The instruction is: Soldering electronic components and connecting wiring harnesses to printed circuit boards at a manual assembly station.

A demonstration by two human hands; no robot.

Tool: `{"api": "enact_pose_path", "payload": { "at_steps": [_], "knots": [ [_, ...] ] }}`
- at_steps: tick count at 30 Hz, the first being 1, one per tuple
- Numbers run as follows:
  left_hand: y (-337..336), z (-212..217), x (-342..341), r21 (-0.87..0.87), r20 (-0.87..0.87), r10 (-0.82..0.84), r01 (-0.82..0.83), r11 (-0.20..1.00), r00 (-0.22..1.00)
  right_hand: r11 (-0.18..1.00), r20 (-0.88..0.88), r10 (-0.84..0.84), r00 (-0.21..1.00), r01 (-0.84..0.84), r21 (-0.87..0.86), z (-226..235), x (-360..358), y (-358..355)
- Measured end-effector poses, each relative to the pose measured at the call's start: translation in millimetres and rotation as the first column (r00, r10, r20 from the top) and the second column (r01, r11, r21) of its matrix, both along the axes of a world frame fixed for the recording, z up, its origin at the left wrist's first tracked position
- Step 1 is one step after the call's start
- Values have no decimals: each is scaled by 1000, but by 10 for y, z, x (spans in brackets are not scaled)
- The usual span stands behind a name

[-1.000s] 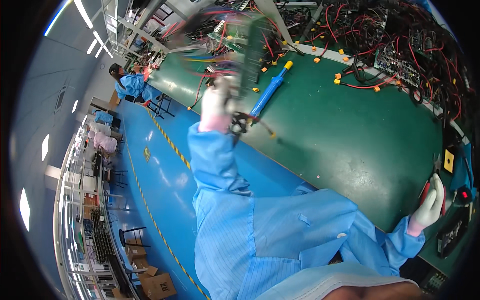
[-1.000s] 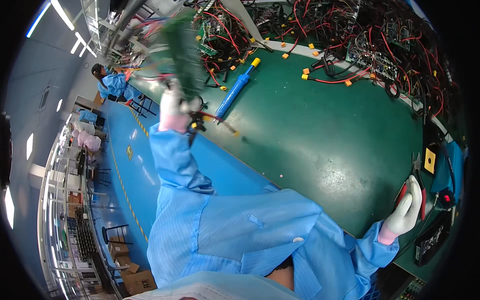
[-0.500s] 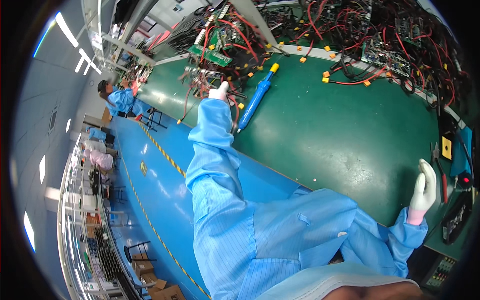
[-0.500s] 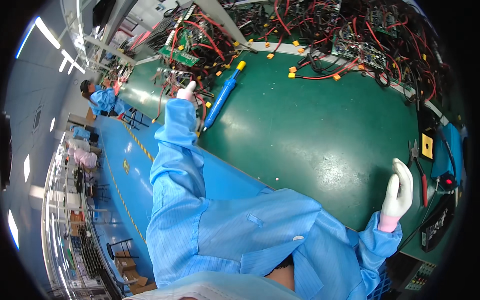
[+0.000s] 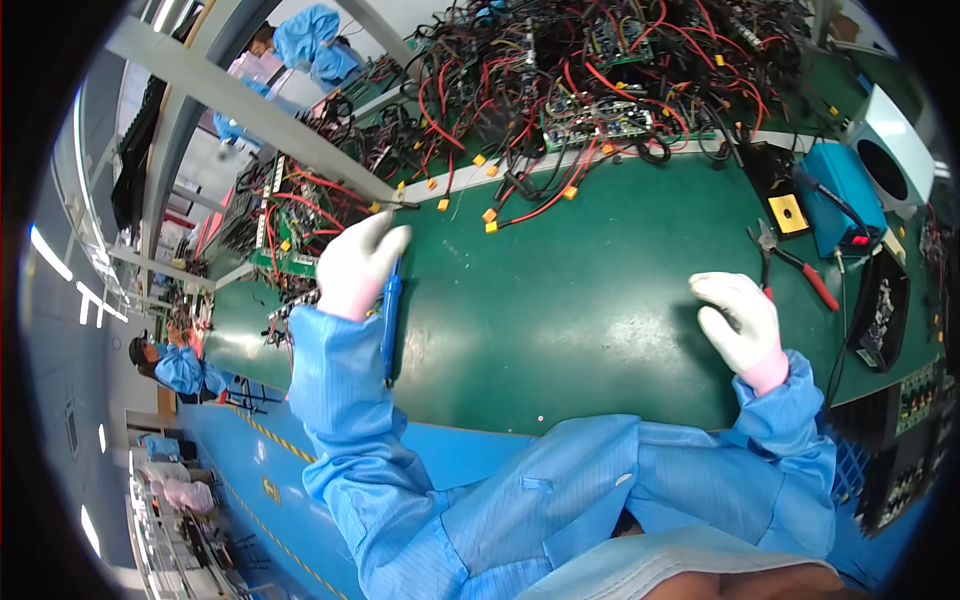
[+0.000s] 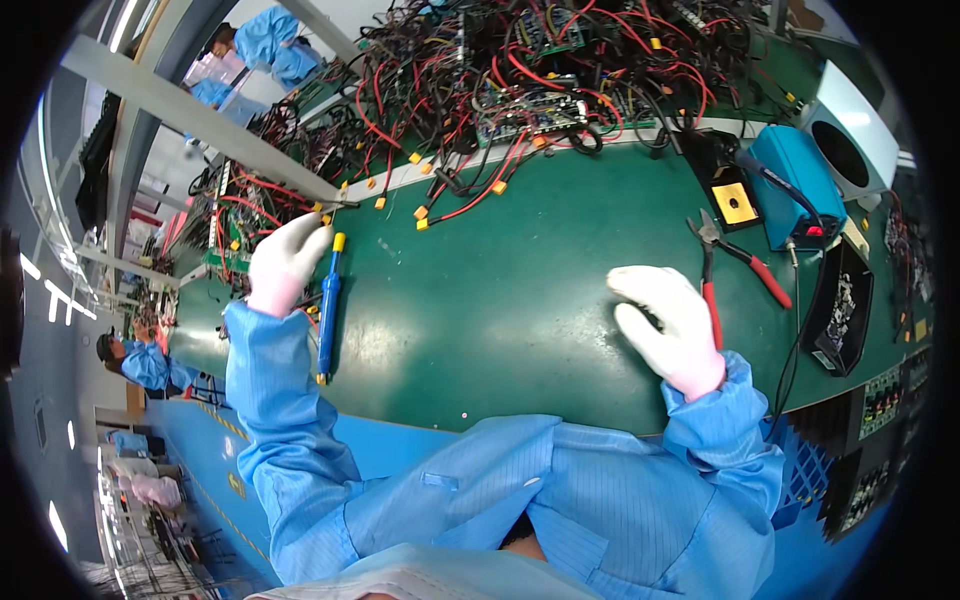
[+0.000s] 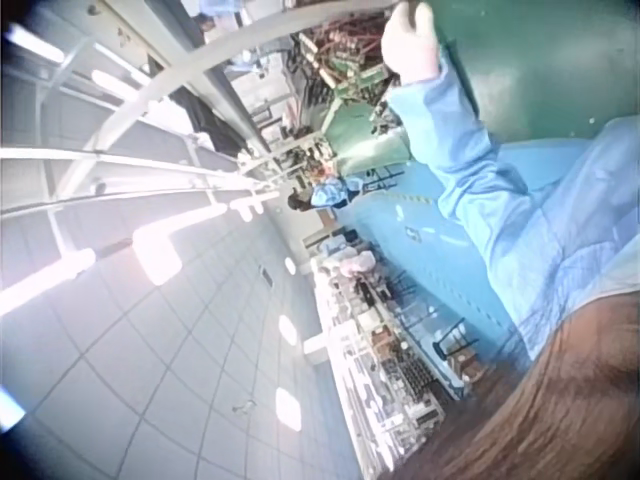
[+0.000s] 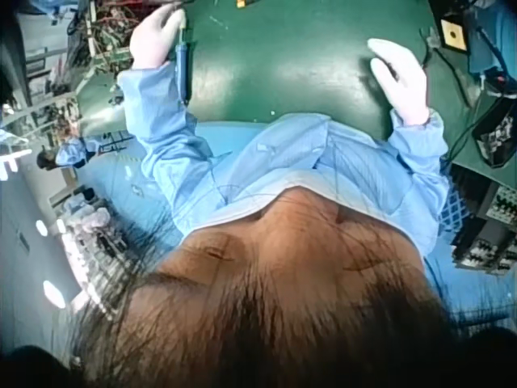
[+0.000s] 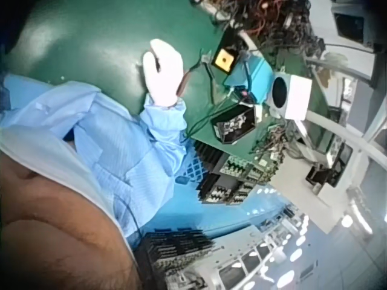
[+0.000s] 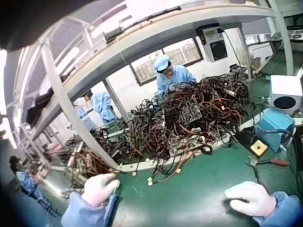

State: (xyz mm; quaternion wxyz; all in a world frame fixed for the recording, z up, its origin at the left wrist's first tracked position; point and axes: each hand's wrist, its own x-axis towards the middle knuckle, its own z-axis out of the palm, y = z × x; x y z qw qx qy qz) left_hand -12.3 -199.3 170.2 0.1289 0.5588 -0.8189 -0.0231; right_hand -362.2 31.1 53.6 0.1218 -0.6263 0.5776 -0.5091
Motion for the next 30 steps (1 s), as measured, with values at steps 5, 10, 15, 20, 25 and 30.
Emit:
{"api": "enact_pose_path", "payload": {
  "at_steps": [5,10,15,20,25,30],
  "knots": [
    [-350,-54,-1136,263,-250,-411,470,843,877,996,-29,78,996,-80,-45,-37,1,-86],
    [-880,-23,-2256,359,-607,-330,621,697,723,981,-104,163,981,-172,-90,-193,-44,-36],
    [-1432,122,-2936,255,-753,-112,445,858,649,976,-245,193,950,-211,-49,-145,-71,-41],
    [-1979,-140,-3102,90,-672,-78,185,979,736,979,-367,196,909,-202,22,-51,-125,-27],
    [-2088,-368,-2705,-219,-455,-25,-85,972,890,976,-431,219,875,-195,101,-28,-237,-50],
    [-2382,-545,-1547,-265,-476,236,-394,880,847,975,-447,222,867,-185,125,-29,-168,-66]
  ]
}}
